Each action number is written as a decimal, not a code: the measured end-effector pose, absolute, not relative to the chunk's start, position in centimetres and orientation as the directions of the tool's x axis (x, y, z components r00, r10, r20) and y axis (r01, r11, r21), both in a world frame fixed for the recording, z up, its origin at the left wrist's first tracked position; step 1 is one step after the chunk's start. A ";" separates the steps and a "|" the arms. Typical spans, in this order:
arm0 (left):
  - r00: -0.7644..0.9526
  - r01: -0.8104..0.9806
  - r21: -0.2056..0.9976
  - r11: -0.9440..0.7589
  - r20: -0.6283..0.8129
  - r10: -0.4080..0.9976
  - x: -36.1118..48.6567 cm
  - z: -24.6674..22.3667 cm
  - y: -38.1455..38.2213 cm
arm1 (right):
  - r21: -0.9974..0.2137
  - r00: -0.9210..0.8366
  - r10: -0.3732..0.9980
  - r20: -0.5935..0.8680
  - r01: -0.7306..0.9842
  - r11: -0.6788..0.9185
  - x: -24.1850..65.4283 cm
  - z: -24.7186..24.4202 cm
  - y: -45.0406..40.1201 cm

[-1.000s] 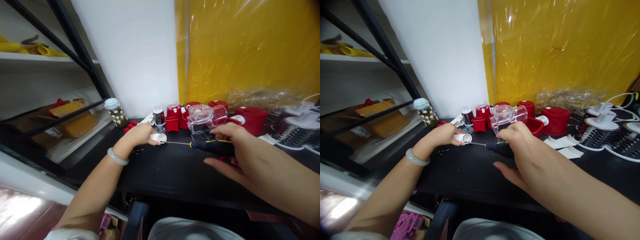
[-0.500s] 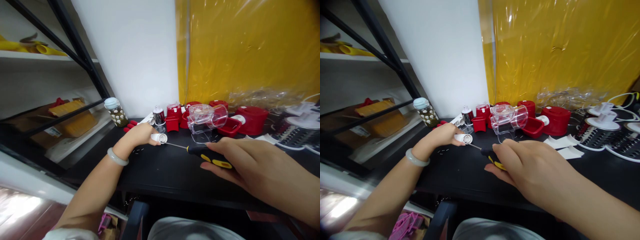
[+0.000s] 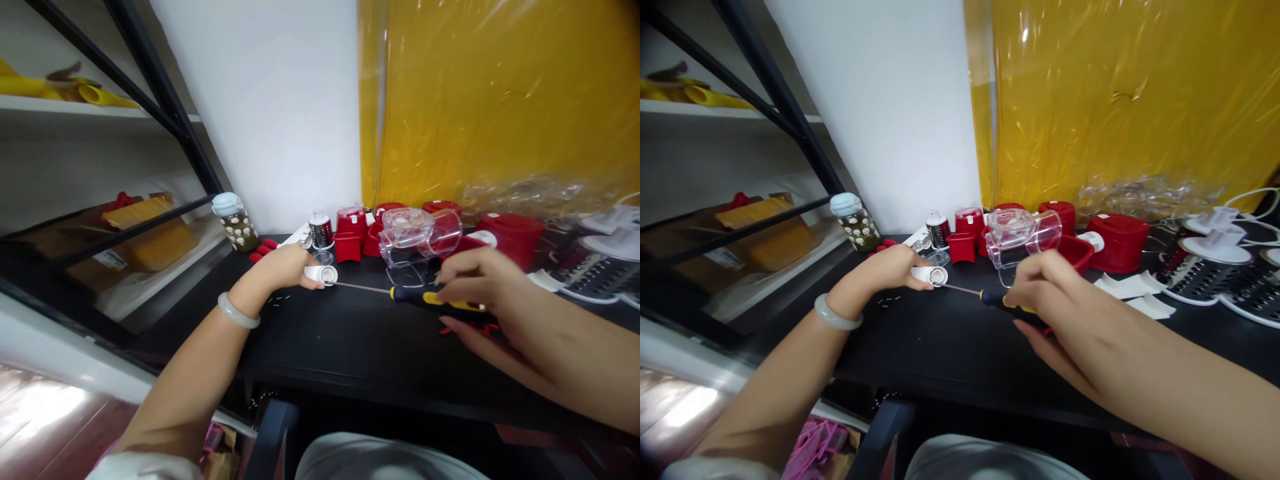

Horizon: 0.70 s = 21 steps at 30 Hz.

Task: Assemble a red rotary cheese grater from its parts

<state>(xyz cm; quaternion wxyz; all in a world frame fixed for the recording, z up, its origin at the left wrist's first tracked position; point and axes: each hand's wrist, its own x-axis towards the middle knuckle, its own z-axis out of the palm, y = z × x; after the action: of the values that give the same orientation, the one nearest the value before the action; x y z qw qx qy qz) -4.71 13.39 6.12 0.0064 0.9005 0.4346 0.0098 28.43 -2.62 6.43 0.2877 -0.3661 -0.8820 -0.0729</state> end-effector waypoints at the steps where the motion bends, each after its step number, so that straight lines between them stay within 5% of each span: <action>1: 0.630 0.776 0.026 -0.630 0.015 0.777 -4.8 6.0 13.5 | -0.060 -0.575 0.606 0.550 0.697 0.715 28.6 6.3 -2.6; 11: 0.658 0.752 0.029 -0.658 0.020 0.753 -4.6 6.0 13.3 | 0.216 -0.552 0.574 0.605 0.808 0.548 27.4 6.3 -2.0; 17: 0.571 0.820 -0.037 -0.571 -0.021 0.821 -3.7 7.0 12.2 | -0.159 -0.247 0.866 0.436 0.925 0.344 26.5 5.8 -1.8; 21: 0.561 0.827 -0.031 -0.562 -0.028 0.827 -3.8 7.1 12.1 | -0.307 -0.197 0.880 0.431 0.885 0.349 26.6 5.7 -2.2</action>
<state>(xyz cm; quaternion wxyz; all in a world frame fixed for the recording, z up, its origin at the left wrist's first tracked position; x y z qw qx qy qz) -3.76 12.14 7.12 -0.0073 0.8835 0.4679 -0.0197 26.62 -2.17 5.74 0.2754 -0.5706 -0.7736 -0.0045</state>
